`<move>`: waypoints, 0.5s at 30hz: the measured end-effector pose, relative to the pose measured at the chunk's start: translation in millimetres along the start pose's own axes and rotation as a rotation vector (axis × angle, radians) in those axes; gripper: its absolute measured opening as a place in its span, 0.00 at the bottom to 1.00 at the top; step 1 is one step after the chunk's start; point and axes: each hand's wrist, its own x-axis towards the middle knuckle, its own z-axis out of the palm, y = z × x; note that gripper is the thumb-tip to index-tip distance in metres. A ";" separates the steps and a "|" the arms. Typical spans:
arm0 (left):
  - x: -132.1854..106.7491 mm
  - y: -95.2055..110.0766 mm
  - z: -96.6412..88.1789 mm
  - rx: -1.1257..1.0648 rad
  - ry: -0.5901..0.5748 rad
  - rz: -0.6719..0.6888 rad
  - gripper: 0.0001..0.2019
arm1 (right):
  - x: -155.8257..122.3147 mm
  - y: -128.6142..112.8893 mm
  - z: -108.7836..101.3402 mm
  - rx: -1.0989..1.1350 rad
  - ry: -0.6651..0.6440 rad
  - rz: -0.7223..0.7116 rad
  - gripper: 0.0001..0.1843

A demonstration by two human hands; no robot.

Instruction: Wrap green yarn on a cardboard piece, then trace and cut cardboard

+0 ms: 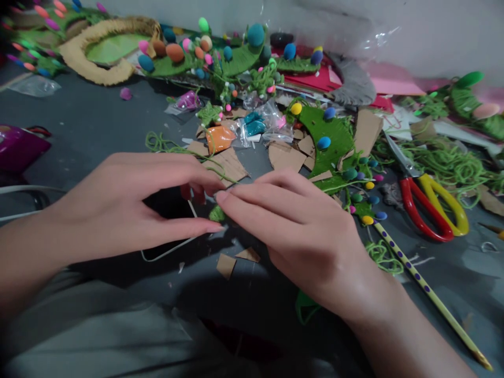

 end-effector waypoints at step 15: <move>1.6 2.6 -1.7 -0.002 -0.022 -0.017 0.15 | 3.2 -0.9 3.8 0.034 0.087 0.022 0.22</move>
